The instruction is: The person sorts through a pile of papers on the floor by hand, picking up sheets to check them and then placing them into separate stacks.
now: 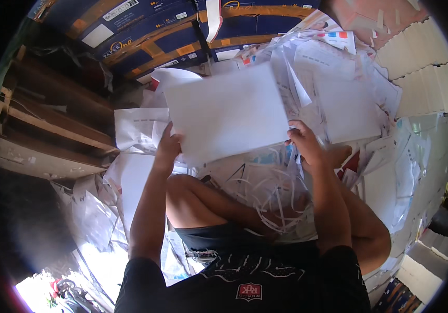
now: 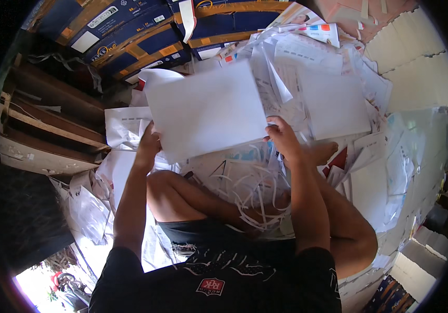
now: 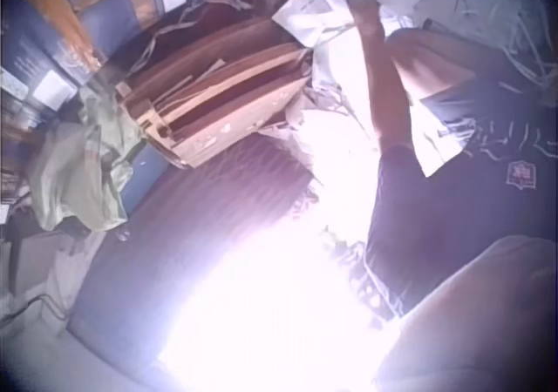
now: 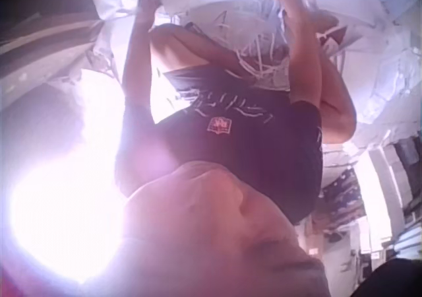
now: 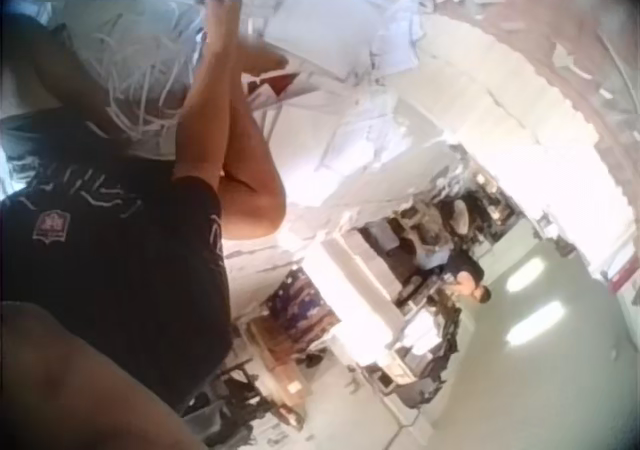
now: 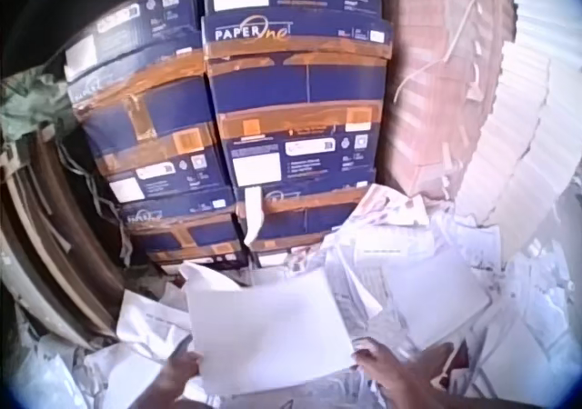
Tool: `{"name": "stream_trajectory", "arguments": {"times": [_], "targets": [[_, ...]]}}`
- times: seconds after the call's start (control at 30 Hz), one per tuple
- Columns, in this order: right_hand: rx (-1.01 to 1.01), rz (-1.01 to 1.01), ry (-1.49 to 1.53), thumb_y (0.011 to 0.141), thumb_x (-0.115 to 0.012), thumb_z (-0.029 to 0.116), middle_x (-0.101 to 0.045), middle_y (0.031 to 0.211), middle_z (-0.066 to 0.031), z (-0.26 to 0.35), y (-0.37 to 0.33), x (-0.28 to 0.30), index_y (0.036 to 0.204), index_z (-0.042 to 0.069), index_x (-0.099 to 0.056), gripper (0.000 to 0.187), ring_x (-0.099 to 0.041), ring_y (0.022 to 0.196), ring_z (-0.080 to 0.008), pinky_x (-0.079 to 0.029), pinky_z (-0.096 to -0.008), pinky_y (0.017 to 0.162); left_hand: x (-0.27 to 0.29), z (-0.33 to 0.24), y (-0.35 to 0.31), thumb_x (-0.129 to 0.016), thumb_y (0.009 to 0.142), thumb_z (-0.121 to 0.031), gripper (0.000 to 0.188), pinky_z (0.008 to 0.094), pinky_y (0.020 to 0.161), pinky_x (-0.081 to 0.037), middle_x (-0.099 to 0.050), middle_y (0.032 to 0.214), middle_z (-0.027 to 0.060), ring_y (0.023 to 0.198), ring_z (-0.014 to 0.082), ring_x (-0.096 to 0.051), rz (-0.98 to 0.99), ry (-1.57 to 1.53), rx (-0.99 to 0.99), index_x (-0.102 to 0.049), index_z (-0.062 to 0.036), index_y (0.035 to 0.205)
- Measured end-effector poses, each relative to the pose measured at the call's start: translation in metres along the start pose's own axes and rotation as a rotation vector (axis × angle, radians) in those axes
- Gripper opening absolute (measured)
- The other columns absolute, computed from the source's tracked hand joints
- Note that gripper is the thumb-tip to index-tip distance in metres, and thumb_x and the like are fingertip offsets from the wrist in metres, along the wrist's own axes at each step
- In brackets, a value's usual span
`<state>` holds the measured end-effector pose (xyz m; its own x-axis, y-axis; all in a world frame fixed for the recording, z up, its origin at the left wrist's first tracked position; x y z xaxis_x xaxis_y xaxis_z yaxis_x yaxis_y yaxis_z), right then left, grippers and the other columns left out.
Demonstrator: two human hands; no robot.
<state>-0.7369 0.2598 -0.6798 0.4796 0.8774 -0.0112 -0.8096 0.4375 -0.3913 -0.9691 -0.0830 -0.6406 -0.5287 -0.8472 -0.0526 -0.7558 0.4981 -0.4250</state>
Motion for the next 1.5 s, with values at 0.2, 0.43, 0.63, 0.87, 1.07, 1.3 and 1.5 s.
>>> {"name": "stream_trajectory", "arguments": {"times": [0.2, 0.43, 0.63, 0.87, 1.07, 1.3, 1.5], "targets": [[0.066, -0.085, -0.253, 0.089, -0.063, 0.009, -0.068, 0.094, -0.0092, -0.029, 0.013, 0.008, 0.117, -0.001, -0.06, 0.03, -0.066, 0.078, -0.0138, -0.051, -0.0279, 0.073, -0.014, 0.017, 0.02, -0.062, 0.091, -0.006, 0.047, 0.0323, 0.081, -0.053, -0.067, 0.109, 0.0154, 0.094, 0.0214, -0.065, -0.063, 0.264, -0.006, -0.043, -0.0006, 0.134], [0.084, -0.116, -0.354, 0.083, -0.072, 0.014, -0.071, 0.099, -0.0117, -0.038, 0.017, 0.01, 0.114, 0.004, -0.069, 0.033, -0.067, 0.083, -0.0147, -0.051, -0.0264, 0.076, 0.003, 0.042, 0.046, -0.061, 0.091, -0.004, 0.048, 0.0288, 0.073, -0.056, -0.066, 0.108, 0.0138, 0.093, 0.0192, -0.066, -0.006, 0.034, -0.06, -0.042, 0.0005, 0.135], [0.106, -0.125, -0.334, 0.081, -0.073, 0.013, -0.072, 0.1, -0.0122, -0.04, 0.016, 0.011, 0.115, 0.006, -0.069, 0.035, -0.068, 0.084, -0.0138, -0.052, -0.0251, 0.077, 0.006, 0.053, 0.047, -0.061, 0.092, -0.005, 0.049, 0.0288, 0.071, -0.056, -0.066, 0.108, 0.0125, 0.092, 0.0175, -0.066, 0.006, 0.024, 0.007, -0.042, -0.0009, 0.136], [0.071, -0.121, -0.294, 0.081, -0.072, 0.009, -0.073, 0.098, -0.0119, -0.036, 0.013, 0.009, 0.116, 0.004, -0.069, 0.035, -0.068, 0.085, -0.013, -0.052, -0.0248, 0.078, 0.004, 0.054, 0.048, -0.061, 0.092, -0.006, 0.051, 0.0291, 0.069, -0.057, -0.066, 0.109, 0.0105, 0.091, 0.0162, -0.066, 0.01, 0.043, 0.034, -0.04, -0.003, 0.138], [0.096, -0.127, -0.368, 0.082, -0.071, 0.008, -0.073, 0.098, -0.0107, -0.027, 0.009, 0.005, 0.116, 0.005, -0.069, 0.034, -0.068, 0.085, -0.0126, -0.052, -0.0241, 0.078, 0.009, 0.059, 0.05, -0.062, 0.092, -0.007, 0.052, 0.0286, 0.07, -0.056, -0.066, 0.11, 0.0101, 0.091, 0.0161, -0.066, 0.017, 0.044, 0.02, -0.04, -0.0035, 0.139], [0.099, -0.143, -0.364, 0.081, -0.071, 0.008, -0.073, 0.094, -0.0091, -0.038, 0.012, 0.007, 0.118, 0.006, -0.067, 0.037, -0.066, 0.08, -0.0121, -0.052, -0.0259, 0.076, 0.003, 0.053, 0.047, -0.062, 0.091, -0.006, 0.053, 0.0303, 0.072, -0.056, -0.065, 0.112, 0.011, 0.094, 0.0178, -0.065, 0.017, 0.064, 0.065, -0.041, -0.0045, 0.139], [0.156, -0.118, -0.489, 0.08, -0.069, 0.004, -0.071, 0.09, -0.0084, -0.033, 0.012, 0.004, 0.119, 0.01, -0.067, 0.039, -0.064, 0.078, -0.0118, -0.051, -0.0253, 0.074, 0.0, 0.043, 0.038, -0.074, 0.081, -0.005, 0.07, 0.0331, 0.083, -0.055, -0.064, 0.113, 0.0144, 0.101, 0.0214, -0.064, -0.019, 0.164, 0.055, -0.038, -0.0029, 0.141]]}}
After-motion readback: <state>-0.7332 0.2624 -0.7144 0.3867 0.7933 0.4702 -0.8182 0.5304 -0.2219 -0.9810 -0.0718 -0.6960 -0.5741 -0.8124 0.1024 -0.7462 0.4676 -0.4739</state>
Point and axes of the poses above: each hand's wrist, its own y-axis towards the middle knuckle, its own x-axis out of the back of the hand, z = x × y, the point moved 5 cm from there along y, towards the middle knuckle
